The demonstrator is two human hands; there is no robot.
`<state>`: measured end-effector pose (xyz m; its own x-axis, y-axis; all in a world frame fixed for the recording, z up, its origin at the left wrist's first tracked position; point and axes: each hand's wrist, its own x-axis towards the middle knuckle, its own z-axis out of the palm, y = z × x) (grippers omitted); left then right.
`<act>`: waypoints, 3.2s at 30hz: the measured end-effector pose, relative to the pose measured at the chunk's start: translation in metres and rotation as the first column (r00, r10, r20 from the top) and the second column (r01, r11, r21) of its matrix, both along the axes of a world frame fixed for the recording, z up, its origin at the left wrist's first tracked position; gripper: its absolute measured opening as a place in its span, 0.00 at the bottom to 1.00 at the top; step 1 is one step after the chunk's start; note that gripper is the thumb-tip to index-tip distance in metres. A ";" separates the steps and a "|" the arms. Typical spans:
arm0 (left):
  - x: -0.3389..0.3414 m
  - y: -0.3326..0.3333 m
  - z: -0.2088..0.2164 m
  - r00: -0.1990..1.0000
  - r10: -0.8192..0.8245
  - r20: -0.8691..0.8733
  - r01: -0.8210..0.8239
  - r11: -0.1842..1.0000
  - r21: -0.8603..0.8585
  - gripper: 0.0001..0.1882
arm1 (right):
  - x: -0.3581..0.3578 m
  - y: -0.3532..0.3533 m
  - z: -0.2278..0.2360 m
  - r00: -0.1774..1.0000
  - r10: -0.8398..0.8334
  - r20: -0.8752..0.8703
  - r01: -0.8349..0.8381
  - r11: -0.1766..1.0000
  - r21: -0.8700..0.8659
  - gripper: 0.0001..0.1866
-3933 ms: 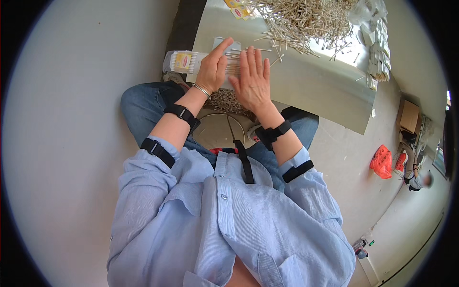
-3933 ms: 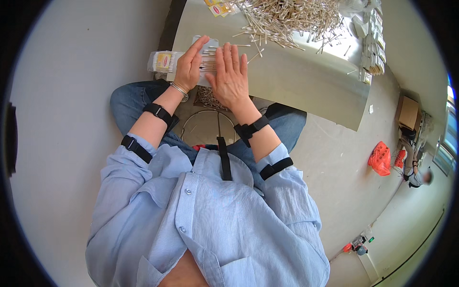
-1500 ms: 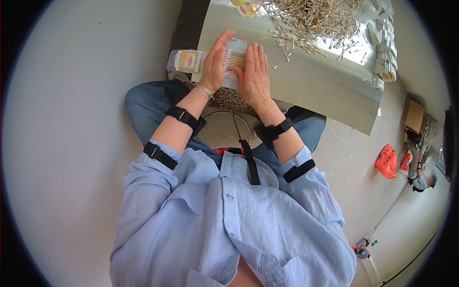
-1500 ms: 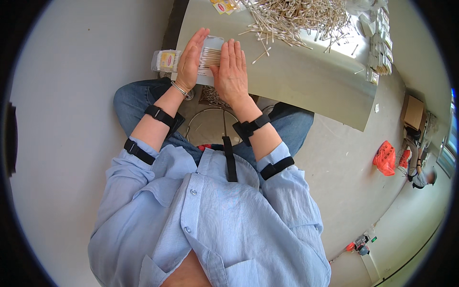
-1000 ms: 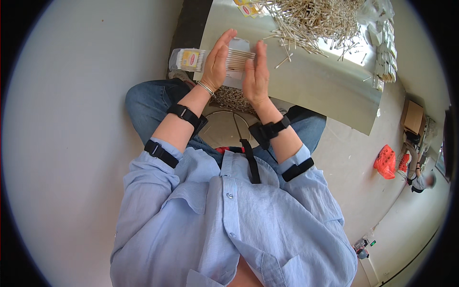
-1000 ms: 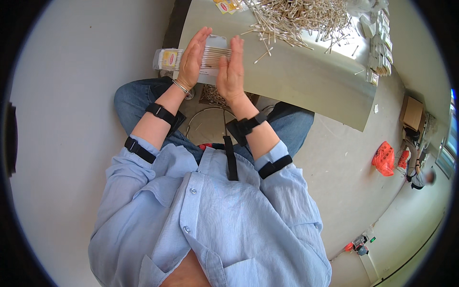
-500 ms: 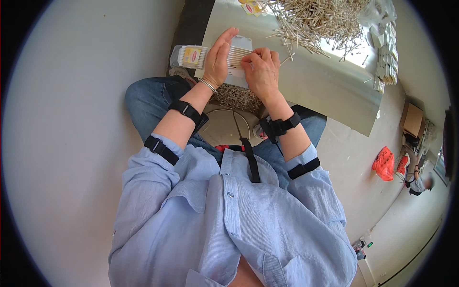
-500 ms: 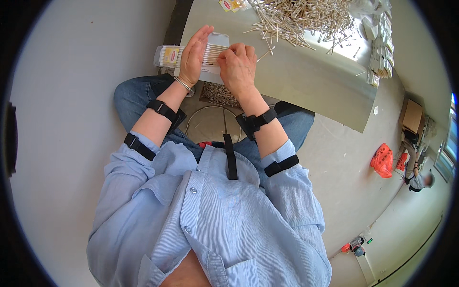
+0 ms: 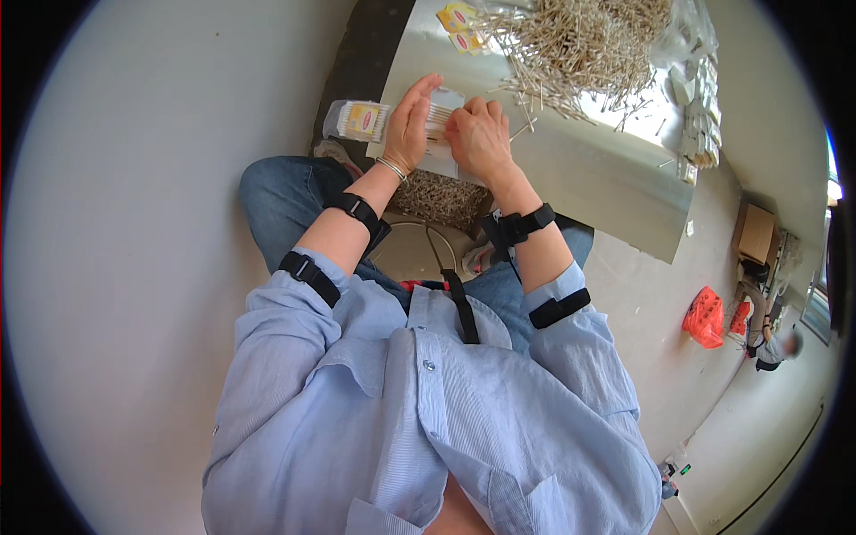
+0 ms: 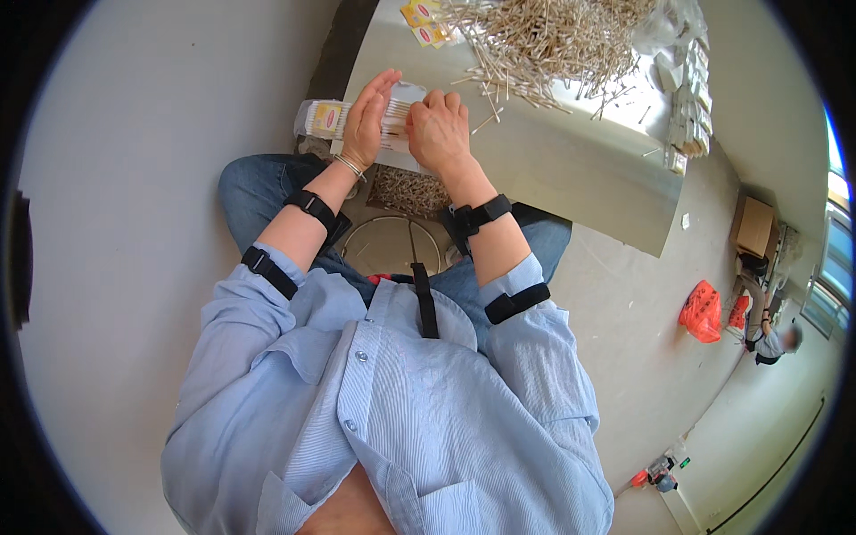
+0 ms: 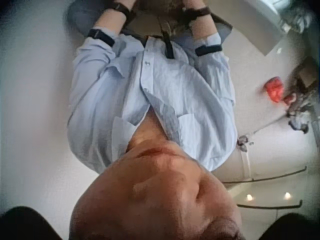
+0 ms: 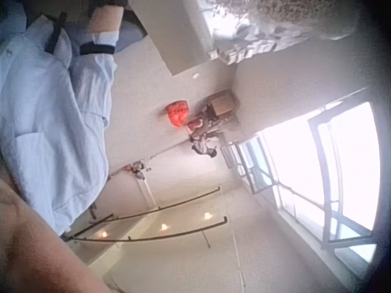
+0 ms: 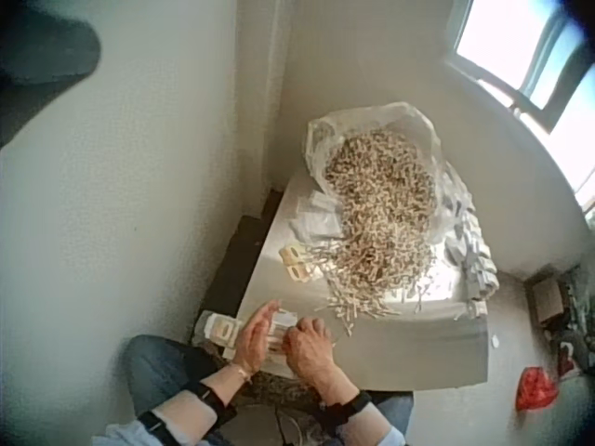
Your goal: The recorder is assembling or packaging long-stemmed swabs or medical hygiene sticks.
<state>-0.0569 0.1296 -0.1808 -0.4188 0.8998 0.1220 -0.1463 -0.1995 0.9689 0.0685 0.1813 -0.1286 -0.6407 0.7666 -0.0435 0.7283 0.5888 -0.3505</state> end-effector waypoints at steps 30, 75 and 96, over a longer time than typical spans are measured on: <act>0.030 -0.035 0.118 0.970 -0.199 0.143 0.208 0.977 -0.050 0.11 | 0.047 -0.063 0.088 0.599 -0.379 -0.705 0.026 0.889 -0.456 0.09; 0.009 -0.031 0.068 0.980 -0.180 0.087 0.198 0.924 -0.326 0.08 | 0.047 -0.031 0.018 0.545 -0.696 -0.467 -0.294 0.363 -0.884 0.13; -0.009 -0.057 0.034 0.774 -0.058 -0.631 -0.167 0.942 -0.292 0.26 | 0.025 -0.039 -0.015 0.964 0.082 -0.253 -0.028 0.977 0.211 0.05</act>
